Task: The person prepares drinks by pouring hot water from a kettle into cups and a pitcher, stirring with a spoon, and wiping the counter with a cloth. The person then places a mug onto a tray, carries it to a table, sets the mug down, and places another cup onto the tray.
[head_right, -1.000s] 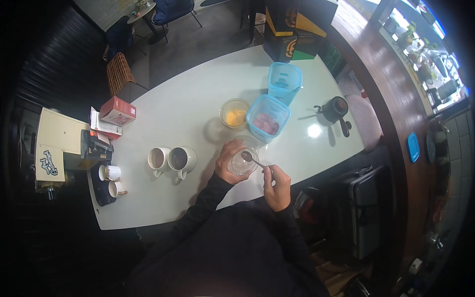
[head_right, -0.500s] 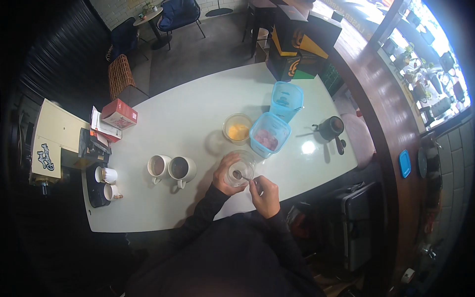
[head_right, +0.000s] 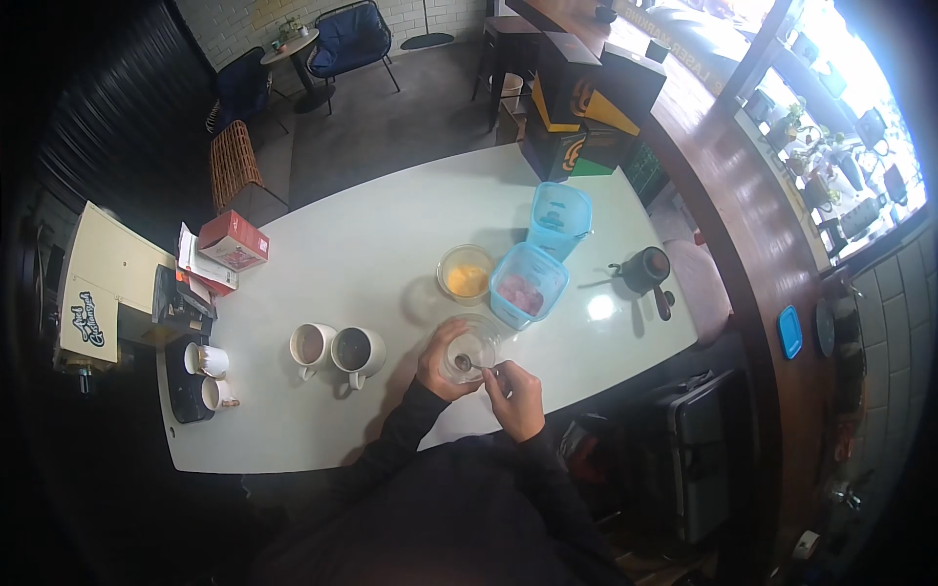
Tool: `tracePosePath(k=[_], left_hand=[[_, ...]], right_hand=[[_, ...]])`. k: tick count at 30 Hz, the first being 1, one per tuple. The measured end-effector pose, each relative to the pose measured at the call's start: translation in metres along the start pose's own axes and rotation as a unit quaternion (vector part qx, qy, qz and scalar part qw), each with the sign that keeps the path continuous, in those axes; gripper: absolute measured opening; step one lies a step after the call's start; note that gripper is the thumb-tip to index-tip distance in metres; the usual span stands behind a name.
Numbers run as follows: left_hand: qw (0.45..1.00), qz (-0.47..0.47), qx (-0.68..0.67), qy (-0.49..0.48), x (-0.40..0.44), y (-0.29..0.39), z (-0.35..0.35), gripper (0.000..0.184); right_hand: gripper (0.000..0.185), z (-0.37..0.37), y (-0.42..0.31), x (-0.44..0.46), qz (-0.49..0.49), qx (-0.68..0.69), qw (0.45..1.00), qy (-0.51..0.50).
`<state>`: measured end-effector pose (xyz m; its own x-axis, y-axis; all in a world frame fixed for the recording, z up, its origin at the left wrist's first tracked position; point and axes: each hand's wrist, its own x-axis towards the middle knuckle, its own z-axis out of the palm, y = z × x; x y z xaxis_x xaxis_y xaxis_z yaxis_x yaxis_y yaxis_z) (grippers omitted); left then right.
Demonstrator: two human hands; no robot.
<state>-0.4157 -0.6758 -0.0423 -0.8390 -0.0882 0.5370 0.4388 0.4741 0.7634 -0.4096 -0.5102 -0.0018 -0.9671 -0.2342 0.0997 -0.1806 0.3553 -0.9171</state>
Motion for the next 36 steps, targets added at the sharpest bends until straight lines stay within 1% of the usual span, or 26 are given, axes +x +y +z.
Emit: tracePosePath(k=[2, 8, 16, 18, 24, 26, 28, 30, 32, 34, 36], left_hand=[[1.0, -0.001, 0.001, 0.003, 0.001, 0.001, 0.0, 0.076], [1.0, -0.022, 0.005, 0.006, 0.0, 0.004, -0.002, 0.081], [0.999, -0.045, 0.001, -0.013, -0.004, 0.006, -0.009, 0.086], [0.998, -0.065, -0.007, -0.018, -0.005, 0.007, -0.011, 0.087], [0.995, -0.094, -0.018, 0.001, -0.009, 0.006, -0.012, 0.087], [0.994, -0.109, -0.015, 0.008, -0.011, 0.007, -0.013, 0.088], [0.996, -0.089, 0.004, 0.007, -0.011, 0.006, -0.015, 0.088], [0.994, -0.104, 0.017, 0.007, -0.013, 0.007, -0.017, 0.088], [0.993, -0.114, -0.003, -0.005, -0.012, 0.009, -0.017, 0.089], [0.991, -0.134, 0.0, -0.007, -0.014, 0.013, -0.018, 0.089], [0.993, -0.121, 0.007, -0.001, -0.016, 0.015, -0.02, 0.085]], right_hand=[[0.017, 0.001, -0.001, 0.001, 0.013, 0.005, 1.0, 0.001], [0.018, 0.003, -0.002, 0.008, -0.029, -0.018, 0.999, 0.002], [0.019, 0.006, -0.003, 0.013, -0.025, -0.027, 0.999, -0.013], [0.018, 0.005, -0.006, 0.016, -0.02, -0.025, 0.999, -0.014], [0.017, 0.008, -0.002, 0.022, -0.005, -0.015, 0.999, -0.028], [0.022, 0.011, 0.001, 0.025, -0.056, -0.021, 0.998, -0.026], [0.024, 0.013, 0.0, 0.027, -0.046, -0.022, 0.998, -0.03], [0.025, 0.013, 0.002, 0.03, -0.05, -0.035, 0.998, -0.034], [0.026, 0.013, -0.001, 0.033, -0.054, -0.027, 0.997, -0.044], [0.028, 0.012, -0.001, 0.036, -0.036, -0.02, 0.998, -0.042], [0.029, 0.01, -0.005, 0.038, -0.035, -0.021, 0.998, -0.057]])
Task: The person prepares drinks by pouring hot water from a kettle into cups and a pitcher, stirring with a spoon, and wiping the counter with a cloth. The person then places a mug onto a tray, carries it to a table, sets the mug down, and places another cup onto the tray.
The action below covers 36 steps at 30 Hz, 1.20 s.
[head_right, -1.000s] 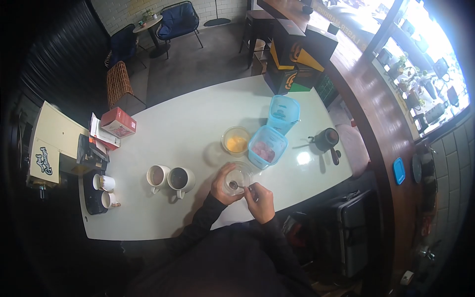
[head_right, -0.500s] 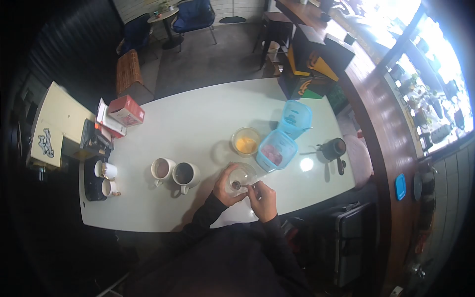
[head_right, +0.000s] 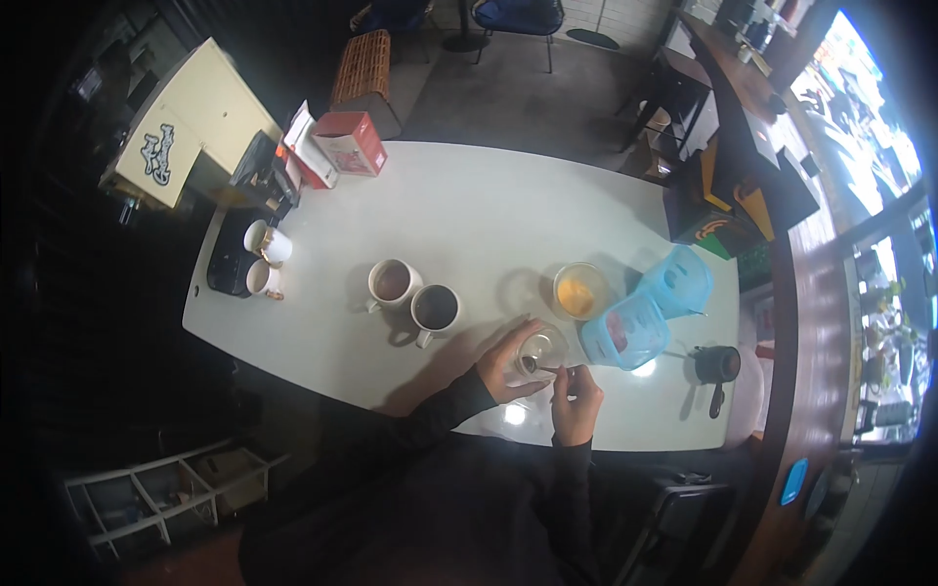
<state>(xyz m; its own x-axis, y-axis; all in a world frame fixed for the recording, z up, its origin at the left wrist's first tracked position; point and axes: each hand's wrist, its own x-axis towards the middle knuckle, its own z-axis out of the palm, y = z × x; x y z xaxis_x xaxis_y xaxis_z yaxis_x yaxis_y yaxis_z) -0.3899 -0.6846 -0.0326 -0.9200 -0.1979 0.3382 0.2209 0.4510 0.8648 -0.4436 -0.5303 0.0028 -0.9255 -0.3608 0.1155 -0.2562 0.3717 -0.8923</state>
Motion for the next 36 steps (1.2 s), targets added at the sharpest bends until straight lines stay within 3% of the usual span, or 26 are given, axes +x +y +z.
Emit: tracePosePath(k=[10, 13, 16, 22, 24, 27, 33, 36], left_hand=[[0.999, -0.03, -0.008, 0.019, -0.021, 0.004, -0.016, 0.075], [0.999, -0.021, 0.016, 0.04, -0.029, 0.006, -0.025, 0.065], [0.995, -0.064, -0.062, 0.053, -0.035, 0.019, -0.044, 0.05], [0.962, -0.112, 0.008, 0.248, -0.054, 0.01, -0.094, 0.027], [0.933, -0.125, -0.032, 0.336, -0.055, 0.002, -0.11, 0.026], [0.921, -0.12, -0.003, 0.37, -0.063, -0.015, -0.138, 0.028], [0.899, -0.213, -0.048, 0.379, -0.082, -0.032, -0.163, 0.037], [0.897, -0.239, -0.017, 0.372, -0.09, -0.053, -0.172, 0.038]], right_hand=[[0.02, 0.004, 0.01, 0.008, 0.014, 0.03, 0.999, -0.041], [0.019, 0.003, 0.008, 0.01, 0.014, 0.02, 0.998, -0.05], [0.02, 0.001, 0.007, 0.013, 0.03, 0.026, 0.998, -0.058], [0.021, -0.003, 0.012, 0.014, 0.031, 0.016, 0.997, -0.073], [0.02, -0.003, 0.012, 0.014, 0.027, 0.031, 0.997, -0.069], [0.02, -0.007, 0.005, 0.014, 0.044, 0.035, 0.996, -0.067], [0.021, -0.02, -0.002, 0.012, -0.044, 0.017, 0.999, -0.013], [0.016, -0.03, -0.02, 0.01, -0.019, 0.007, 1.0, 0.001]])
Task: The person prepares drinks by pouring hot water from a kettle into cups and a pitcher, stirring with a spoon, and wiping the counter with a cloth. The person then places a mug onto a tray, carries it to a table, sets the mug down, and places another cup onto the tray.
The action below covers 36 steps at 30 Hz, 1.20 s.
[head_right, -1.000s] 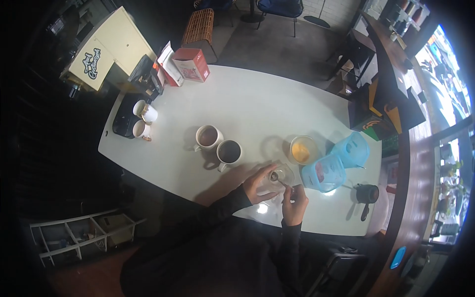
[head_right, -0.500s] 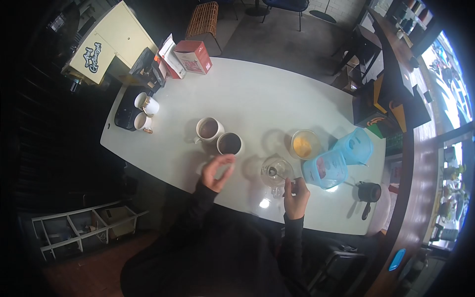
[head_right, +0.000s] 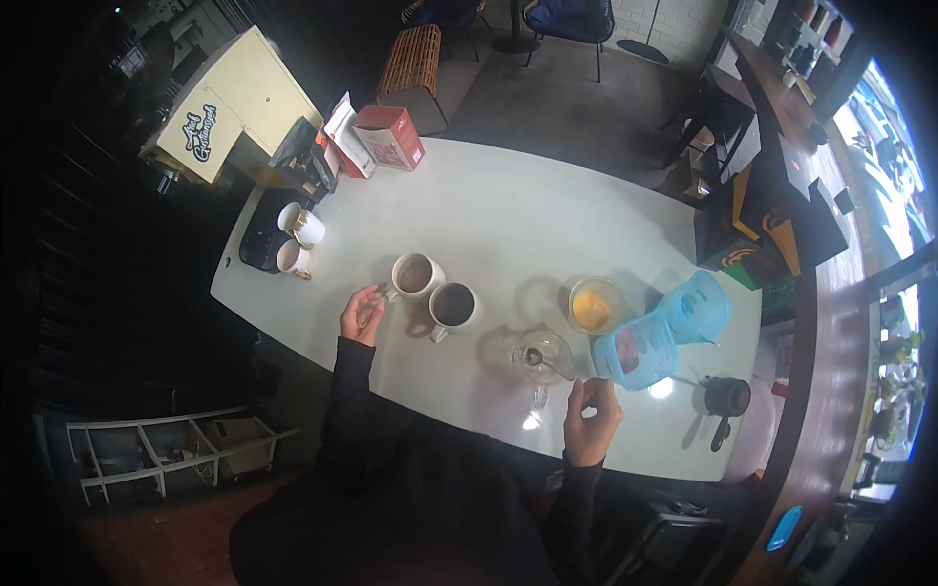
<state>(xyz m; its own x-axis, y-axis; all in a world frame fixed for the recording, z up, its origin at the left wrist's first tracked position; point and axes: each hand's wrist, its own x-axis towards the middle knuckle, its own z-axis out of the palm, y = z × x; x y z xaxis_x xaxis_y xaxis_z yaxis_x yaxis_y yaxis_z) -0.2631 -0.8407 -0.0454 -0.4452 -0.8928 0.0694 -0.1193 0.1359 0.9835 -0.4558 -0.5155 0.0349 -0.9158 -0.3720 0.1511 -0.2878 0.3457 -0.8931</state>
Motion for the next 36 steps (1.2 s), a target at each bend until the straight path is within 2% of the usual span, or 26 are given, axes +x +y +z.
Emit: tracePosePath(k=[2, 4, 6, 8, 10, 12, 14, 15, 17, 21, 24, 26, 31, 33, 36], left_hand=[[0.999, -0.021, 0.028, -0.022, 0.004, -0.007, -0.003, 0.038], [0.998, -0.018, 0.021, -0.047, 0.009, -0.017, -0.004, 0.037], [0.996, -0.053, -0.001, -0.078, 0.011, -0.021, 0.0, 0.036], [0.995, -0.059, 0.008, -0.085, 0.014, -0.017, 0.002, 0.035], [0.99, -0.107, 0.006, -0.096, 0.018, -0.022, -0.001, 0.034], [0.99, -0.101, -0.001, -0.094, 0.02, -0.028, 0.0, 0.028], [0.988, -0.073, -0.026, -0.132, 0.021, -0.035, -0.004, 0.021], [0.986, -0.082, -0.041, -0.139, 0.02, -0.04, -0.004, 0.019], [0.981, -0.088, -0.049, -0.163, 0.02, -0.048, -0.007, 0.02], [0.962, -0.104, -0.071, -0.243, 0.022, -0.05, -0.014, 0.022], [0.939, -0.122, -0.098, -0.307, 0.026, -0.042, -0.02, 0.023], [0.932, -0.093, -0.145, -0.32, 0.026, -0.042, -0.023, 0.023], [0.904, -0.119, -0.155, -0.379, 0.034, -0.04, -0.032, 0.025], [0.894, -0.118, -0.174, -0.396, 0.041, -0.041, -0.037, 0.028], [0.883, -0.111, -0.182, -0.418, 0.051, -0.039, -0.042, 0.032]], right_hand=[[0.017, 0.0, -0.011, -0.001, 0.0, 0.011, 1.0, -0.001], [0.016, 0.003, -0.026, -0.005, -0.025, 0.034, 0.999, -0.028], [0.012, 0.011, -0.043, -0.01, -0.014, 0.071, 0.995, -0.071], [0.012, 0.028, -0.044, -0.012, -0.08, 0.086, 0.984, -0.135], [0.011, 0.051, -0.044, -0.016, -0.033, 0.14, 0.969, -0.2], [0.01, 0.077, -0.038, -0.017, 0.009, 0.179, 0.946, -0.269], [0.022, 0.098, -0.037, -0.016, 0.092, 0.172, 0.916, -0.351], [0.022, 0.11, -0.034, -0.019, 0.094, 0.169, 0.917, -0.35], [0.04, 0.134, -0.029, -0.024, 0.136, 0.23, 0.898, -0.349], [0.048, 0.163, -0.027, -0.037, 0.167, 0.252, 0.894, -0.331], [0.045, 0.18, -0.031, -0.047, 0.222, 0.269, 0.892, -0.287], [0.043, 0.19, -0.034, -0.052, 0.223, 0.284, 0.894, -0.264], [0.04, 0.214, -0.045, -0.061, 0.225, 0.286, 0.912, -0.189], [0.03, 0.223, -0.05, -0.066, 0.219, 0.304, 0.919, -0.124], [0.026, 0.232, -0.053, -0.079, 0.238, 0.337, 0.91, -0.04]])
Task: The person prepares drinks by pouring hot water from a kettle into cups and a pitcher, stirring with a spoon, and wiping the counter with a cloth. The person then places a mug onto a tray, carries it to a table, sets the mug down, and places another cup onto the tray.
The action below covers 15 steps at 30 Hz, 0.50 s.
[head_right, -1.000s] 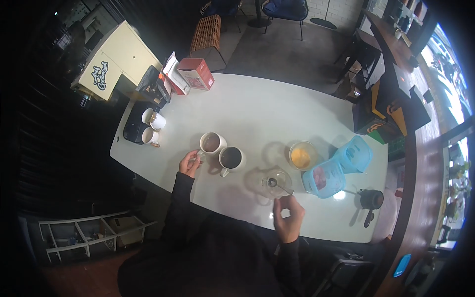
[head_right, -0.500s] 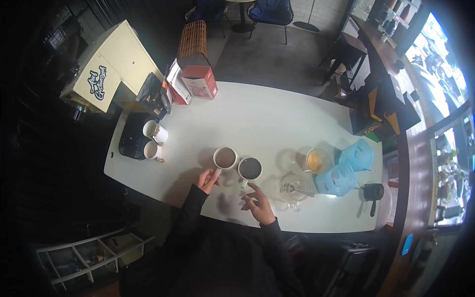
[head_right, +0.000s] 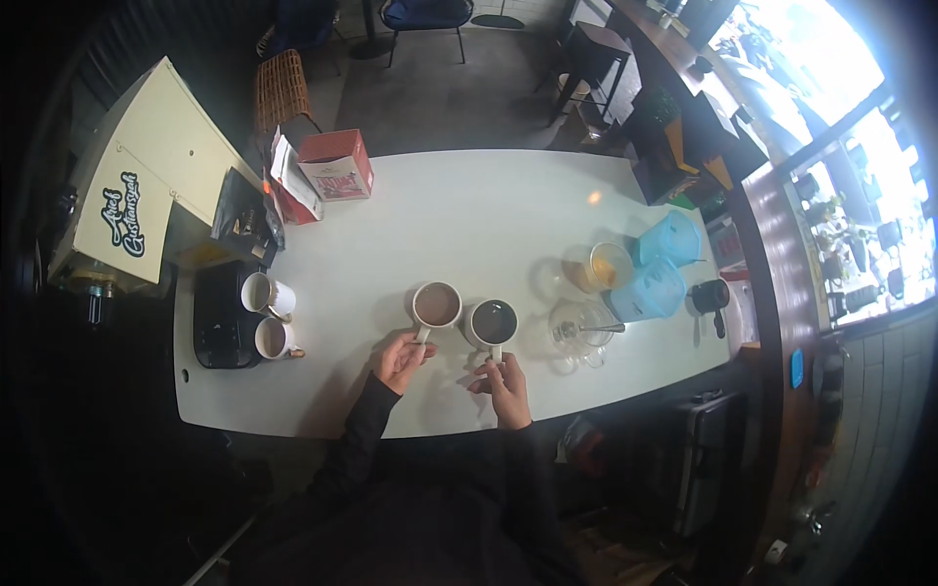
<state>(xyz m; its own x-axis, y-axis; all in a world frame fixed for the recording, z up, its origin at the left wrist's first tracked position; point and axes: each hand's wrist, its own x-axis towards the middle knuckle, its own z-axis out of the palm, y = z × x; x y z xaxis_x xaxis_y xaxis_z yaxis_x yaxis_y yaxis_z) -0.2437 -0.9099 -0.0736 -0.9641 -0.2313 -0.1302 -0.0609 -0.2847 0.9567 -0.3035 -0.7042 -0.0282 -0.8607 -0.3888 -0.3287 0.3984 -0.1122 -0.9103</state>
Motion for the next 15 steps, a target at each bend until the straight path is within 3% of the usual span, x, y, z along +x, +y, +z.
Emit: tracePosePath(k=[4, 6, 10, 15], left_hand=[[0.999, -0.029, -0.012, -0.016, -0.003, 0.012, -0.004, 0.042], [0.999, -0.007, -0.04, -0.008, -0.006, 0.009, -0.002, 0.045], [0.981, -0.045, -0.055, 0.181, -0.015, -0.008, -0.006, 0.034], [0.982, -0.022, -0.077, 0.17, -0.028, -0.015, 0.01, 0.019]], right_hand=[[0.02, 0.001, 0.016, -0.015, -0.005, 0.013, 0.999, 0.05], [0.026, -0.006, 0.031, -0.02, -0.015, 0.02, 0.999, 0.047], [0.029, -0.006, 0.043, -0.043, -0.046, 0.021, 0.997, 0.056], [0.033, -0.012, 0.062, -0.099, -0.083, -0.009, 0.994, 0.075]])
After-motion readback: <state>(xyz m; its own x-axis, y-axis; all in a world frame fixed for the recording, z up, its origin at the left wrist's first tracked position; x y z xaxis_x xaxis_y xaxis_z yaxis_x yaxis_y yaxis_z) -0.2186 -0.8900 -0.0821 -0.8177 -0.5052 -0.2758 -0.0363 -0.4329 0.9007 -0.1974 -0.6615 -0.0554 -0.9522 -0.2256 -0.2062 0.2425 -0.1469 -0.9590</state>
